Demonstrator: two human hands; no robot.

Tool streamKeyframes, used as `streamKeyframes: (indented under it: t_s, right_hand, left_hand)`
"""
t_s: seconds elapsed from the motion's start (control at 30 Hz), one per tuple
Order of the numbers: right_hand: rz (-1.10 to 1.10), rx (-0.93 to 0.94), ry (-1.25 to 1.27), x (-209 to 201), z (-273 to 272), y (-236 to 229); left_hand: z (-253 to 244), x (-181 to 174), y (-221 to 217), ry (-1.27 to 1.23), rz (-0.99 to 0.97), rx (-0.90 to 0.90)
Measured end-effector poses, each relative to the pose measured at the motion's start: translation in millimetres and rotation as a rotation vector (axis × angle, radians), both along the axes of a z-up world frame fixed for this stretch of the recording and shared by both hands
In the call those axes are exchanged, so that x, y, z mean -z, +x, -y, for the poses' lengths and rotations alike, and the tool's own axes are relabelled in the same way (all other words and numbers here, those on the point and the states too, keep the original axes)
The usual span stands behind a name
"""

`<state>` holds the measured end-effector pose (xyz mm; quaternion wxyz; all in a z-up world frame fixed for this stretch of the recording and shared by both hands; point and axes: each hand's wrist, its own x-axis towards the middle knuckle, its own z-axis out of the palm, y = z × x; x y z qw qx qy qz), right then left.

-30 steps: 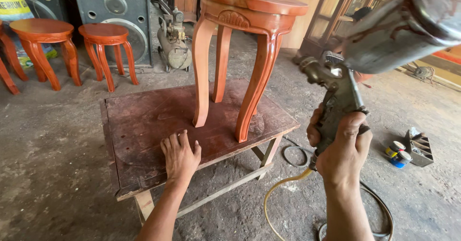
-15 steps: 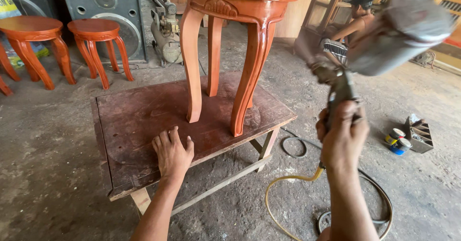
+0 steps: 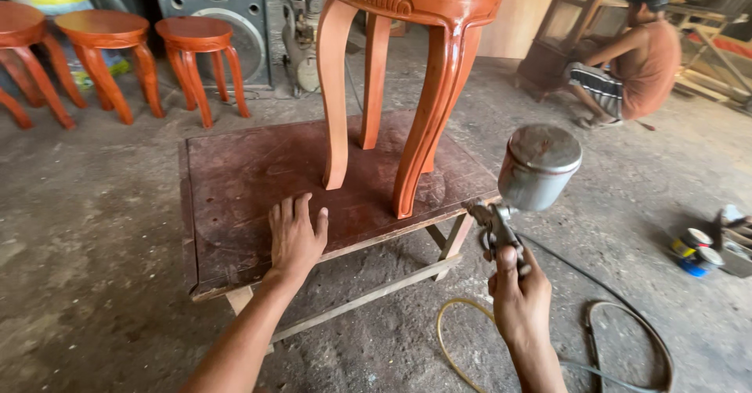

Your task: The person uses a spray gun to apply a finish to a wooden stool, rotating the stool by hand to coat the legs and underside.

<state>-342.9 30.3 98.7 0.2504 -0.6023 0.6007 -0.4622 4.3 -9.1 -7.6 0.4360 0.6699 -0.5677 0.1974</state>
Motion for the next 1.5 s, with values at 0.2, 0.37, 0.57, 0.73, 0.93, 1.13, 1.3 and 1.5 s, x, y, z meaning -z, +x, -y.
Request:
streamKeyframes:
  t_s: [0.2,0.37,0.57,0.73,0.93,1.13,1.3,1.5]
  right_hand:
    - [0.058,-0.023,0.083,6.5,-7.9,-15.4]
    - [0.068,-0.065,0.122,18.9,-9.0,-27.4]
    - [0.105,-0.117,0.077,40.0,-2.6,-36.7]
    - [0.165,-0.134,0.133,42.7,2.7,-37.1]
    - [0.032,-0.055,0.190,37.8,6.7,-34.4]
    - [-0.108,0.011,0.114,43.5,8.0,-25.3]
    - [-0.118,-0.035,0.142,52.9,9.1,-17.5]
    - [-0.103,-0.168,0.113,50.3,-0.3,-4.0]
  left_hand:
    - [55.0,-53.8,41.6,-0.065,-0.276,0.140]
    - [135.1,-157.6,87.4,-0.060,-0.304,0.285]
    - [159.9,-229.6,81.9,0.167,-0.353,0.401]
    - [158.5,-235.5,61.9,0.065,-0.378,0.225]
    - [144.7,-227.8,33.8,-0.098,-0.285,0.075]
    - [113.8,-220.6,-19.6,-0.201,-0.129,0.053]
    - [103.3,-218.8,-44.7,-0.298,-0.055,0.045]
    - [90.9,-216.2,-42.2,-0.244,-0.154,0.145]
